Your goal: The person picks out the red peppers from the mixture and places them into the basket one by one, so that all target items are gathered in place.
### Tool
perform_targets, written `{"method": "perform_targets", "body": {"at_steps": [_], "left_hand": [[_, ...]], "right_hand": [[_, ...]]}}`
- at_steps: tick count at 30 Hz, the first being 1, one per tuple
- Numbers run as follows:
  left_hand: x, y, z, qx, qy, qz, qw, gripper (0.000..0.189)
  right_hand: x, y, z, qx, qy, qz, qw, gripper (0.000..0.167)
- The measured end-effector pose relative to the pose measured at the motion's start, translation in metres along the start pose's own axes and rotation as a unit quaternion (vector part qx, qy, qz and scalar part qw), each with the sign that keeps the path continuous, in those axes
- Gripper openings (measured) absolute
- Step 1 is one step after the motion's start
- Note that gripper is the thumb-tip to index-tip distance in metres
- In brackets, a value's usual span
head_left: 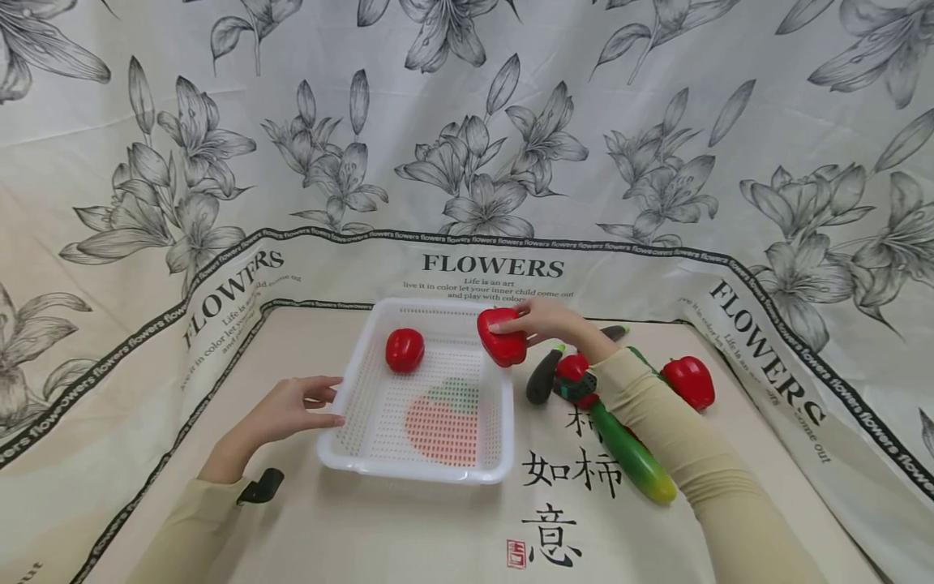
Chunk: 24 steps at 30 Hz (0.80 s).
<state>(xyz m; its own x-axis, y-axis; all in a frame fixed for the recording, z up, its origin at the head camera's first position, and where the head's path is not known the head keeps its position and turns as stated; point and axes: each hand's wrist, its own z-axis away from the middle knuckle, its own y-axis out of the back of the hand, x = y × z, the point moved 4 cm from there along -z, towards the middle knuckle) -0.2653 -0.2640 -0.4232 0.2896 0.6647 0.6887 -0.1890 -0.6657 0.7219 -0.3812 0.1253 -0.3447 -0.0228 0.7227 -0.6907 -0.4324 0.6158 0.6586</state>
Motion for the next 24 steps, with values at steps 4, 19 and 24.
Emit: {"method": "perform_targets", "body": {"at_steps": [4, 19, 24], "left_hand": [[0.002, 0.000, 0.000, -0.001, 0.003, 0.001, 1.0000, 0.071], [0.000, 0.000, -0.001, 0.001, 0.005, -0.002, 1.0000, 0.072], [-0.001, 0.001, -0.001, 0.003, 0.005, -0.003, 1.0000, 0.072]], "right_hand": [[-0.008, -0.005, -0.005, -0.005, 0.002, -0.009, 0.9999, 0.074], [-0.023, -0.023, -0.030, -0.021, -0.008, -0.057, 0.9981, 0.061], [-0.026, -0.028, -0.037, -0.025, -0.013, -0.067, 0.9973, 0.061]]}}
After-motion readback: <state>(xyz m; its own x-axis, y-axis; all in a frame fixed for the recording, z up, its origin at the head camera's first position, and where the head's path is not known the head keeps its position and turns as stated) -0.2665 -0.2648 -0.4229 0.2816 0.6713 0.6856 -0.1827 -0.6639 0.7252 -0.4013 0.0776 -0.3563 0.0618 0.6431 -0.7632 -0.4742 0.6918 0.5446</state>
